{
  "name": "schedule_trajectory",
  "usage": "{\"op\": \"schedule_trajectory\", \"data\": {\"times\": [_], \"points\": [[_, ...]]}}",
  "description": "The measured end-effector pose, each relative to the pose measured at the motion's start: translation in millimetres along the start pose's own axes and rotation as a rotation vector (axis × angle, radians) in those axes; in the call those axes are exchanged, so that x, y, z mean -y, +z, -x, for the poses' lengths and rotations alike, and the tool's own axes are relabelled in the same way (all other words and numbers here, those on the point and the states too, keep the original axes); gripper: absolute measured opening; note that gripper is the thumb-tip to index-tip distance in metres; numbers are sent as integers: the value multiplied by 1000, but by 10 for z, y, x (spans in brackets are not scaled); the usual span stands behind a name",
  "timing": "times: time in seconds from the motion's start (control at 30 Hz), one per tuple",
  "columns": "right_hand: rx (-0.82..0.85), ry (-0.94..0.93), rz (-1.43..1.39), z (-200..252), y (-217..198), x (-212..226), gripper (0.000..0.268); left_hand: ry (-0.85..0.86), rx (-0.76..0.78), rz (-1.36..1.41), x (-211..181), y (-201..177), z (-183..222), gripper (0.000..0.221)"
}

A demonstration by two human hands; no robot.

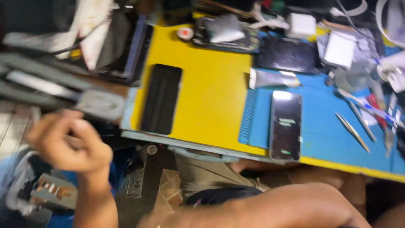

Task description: The person holds a smartphone and repeatedly applies small pieces of tape to the edges of the device using a tape dispenser. They rotate the phone to access different sides and press the tape down firmly. Later, the person picks up a wallet and opens it to reveal cash inside.

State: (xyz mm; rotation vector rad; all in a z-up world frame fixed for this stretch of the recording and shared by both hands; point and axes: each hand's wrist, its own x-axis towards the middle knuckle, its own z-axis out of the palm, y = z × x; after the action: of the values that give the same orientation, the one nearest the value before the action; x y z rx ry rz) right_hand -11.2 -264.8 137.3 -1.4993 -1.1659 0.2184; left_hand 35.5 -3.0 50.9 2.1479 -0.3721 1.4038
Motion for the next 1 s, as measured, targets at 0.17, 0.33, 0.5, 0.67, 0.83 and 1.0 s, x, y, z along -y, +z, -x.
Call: {"op": "schedule_trajectory", "data": {"times": [0.17, 0.33, 0.5, 0.67, 0.83, 1.0], "points": [[-103, -5, -83, 617, -219, 87, 28, 281, 199, 424, -730, 874, 56, 10], [-127, -76, -243, 1113, -391, 82, 30, 381, 434, 632, -1385, 1544, -95, 12], [-109, -148, -358, 1401, -665, 60, 32, 316, 837, 635, -1912, 2077, -595, 13], [-480, 100, 181, 1670, -2074, -42, 8, 353, 1290, 435, -2133, 2420, -755, 28], [-742, 169, 608, 1977, -2560, -433, 8, 495, 1047, 282, -2001, 2656, -442, 21], [-609, 86, 720, 1858, -2344, -723, 30, 370, 903, 525, -1951, 2610, -495, 17]]}}
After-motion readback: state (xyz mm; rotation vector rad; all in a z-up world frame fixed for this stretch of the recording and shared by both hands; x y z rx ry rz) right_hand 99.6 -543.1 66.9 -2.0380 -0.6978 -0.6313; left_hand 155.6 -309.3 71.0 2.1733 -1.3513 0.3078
